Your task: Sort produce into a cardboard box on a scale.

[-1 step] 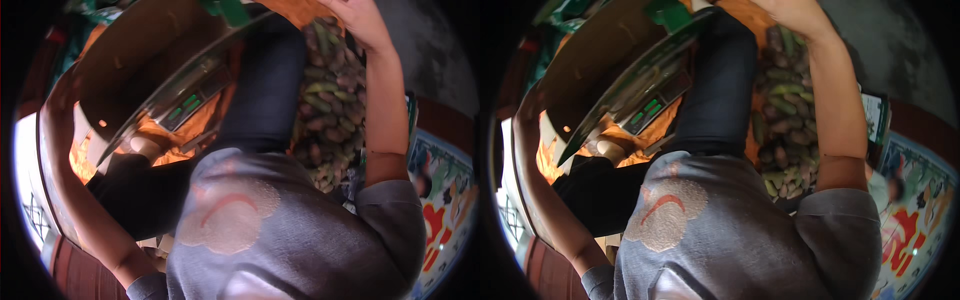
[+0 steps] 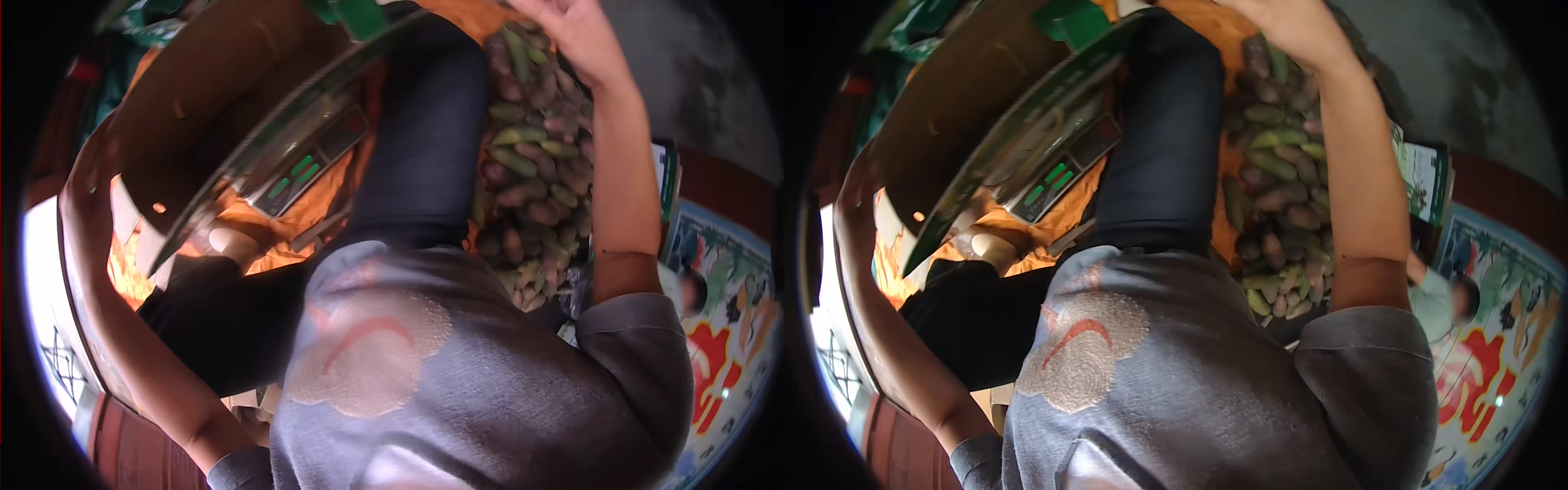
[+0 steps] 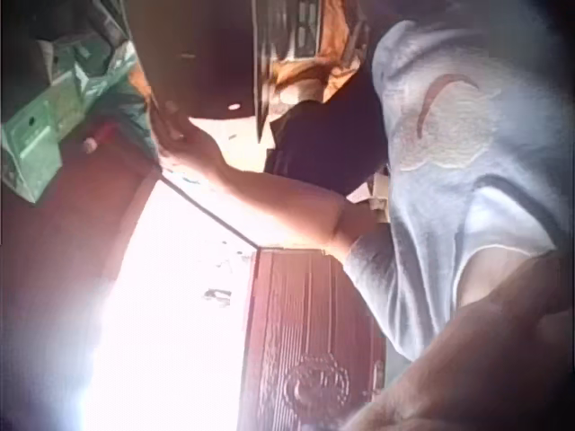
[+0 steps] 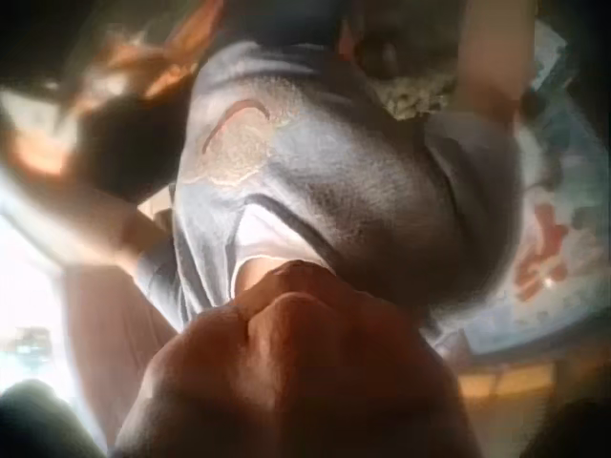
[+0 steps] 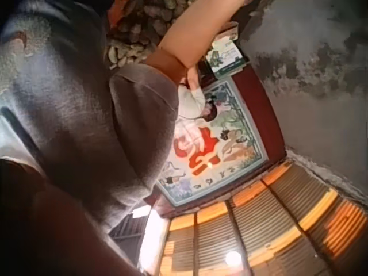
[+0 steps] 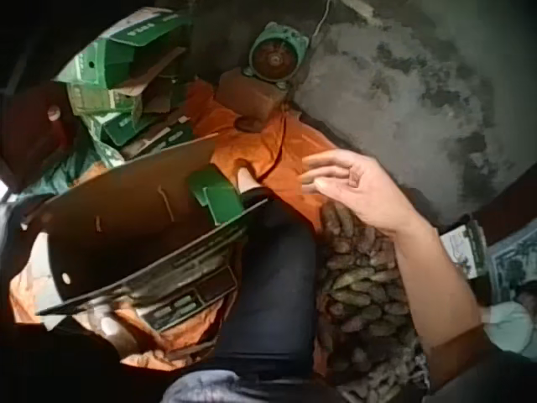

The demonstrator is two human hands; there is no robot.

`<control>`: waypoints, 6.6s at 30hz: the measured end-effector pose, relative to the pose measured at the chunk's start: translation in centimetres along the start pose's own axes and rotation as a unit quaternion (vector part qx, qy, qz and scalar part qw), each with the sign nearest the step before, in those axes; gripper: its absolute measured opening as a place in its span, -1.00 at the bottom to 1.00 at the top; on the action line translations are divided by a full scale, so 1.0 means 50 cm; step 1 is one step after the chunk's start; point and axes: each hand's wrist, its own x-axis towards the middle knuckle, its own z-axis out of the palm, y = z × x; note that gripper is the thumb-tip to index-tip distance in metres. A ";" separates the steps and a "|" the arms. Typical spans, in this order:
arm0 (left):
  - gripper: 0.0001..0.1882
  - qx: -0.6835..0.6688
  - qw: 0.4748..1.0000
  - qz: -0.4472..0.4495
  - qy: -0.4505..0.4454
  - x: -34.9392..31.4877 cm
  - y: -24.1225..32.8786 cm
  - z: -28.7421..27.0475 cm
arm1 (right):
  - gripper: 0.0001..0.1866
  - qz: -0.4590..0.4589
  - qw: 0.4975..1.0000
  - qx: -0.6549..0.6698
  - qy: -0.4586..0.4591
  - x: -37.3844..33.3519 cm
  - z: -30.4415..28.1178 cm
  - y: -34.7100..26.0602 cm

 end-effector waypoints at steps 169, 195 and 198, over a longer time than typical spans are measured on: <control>-0.68 -0.086 0.983 0.118 -0.115 -0.068 0.120 -0.007 | -0.19 -0.357 0.860 -0.217 -0.293 0.208 0.337 -0.184; -0.54 -0.288 0.890 0.033 -0.351 -0.056 0.127 -0.006 | -0.48 -0.234 0.756 -0.357 -0.496 0.318 0.465 -0.064; -0.54 -0.294 0.898 0.073 -0.320 -0.057 0.128 0.004 | -0.56 -0.279 0.873 -0.184 -0.355 0.264 0.344 -0.151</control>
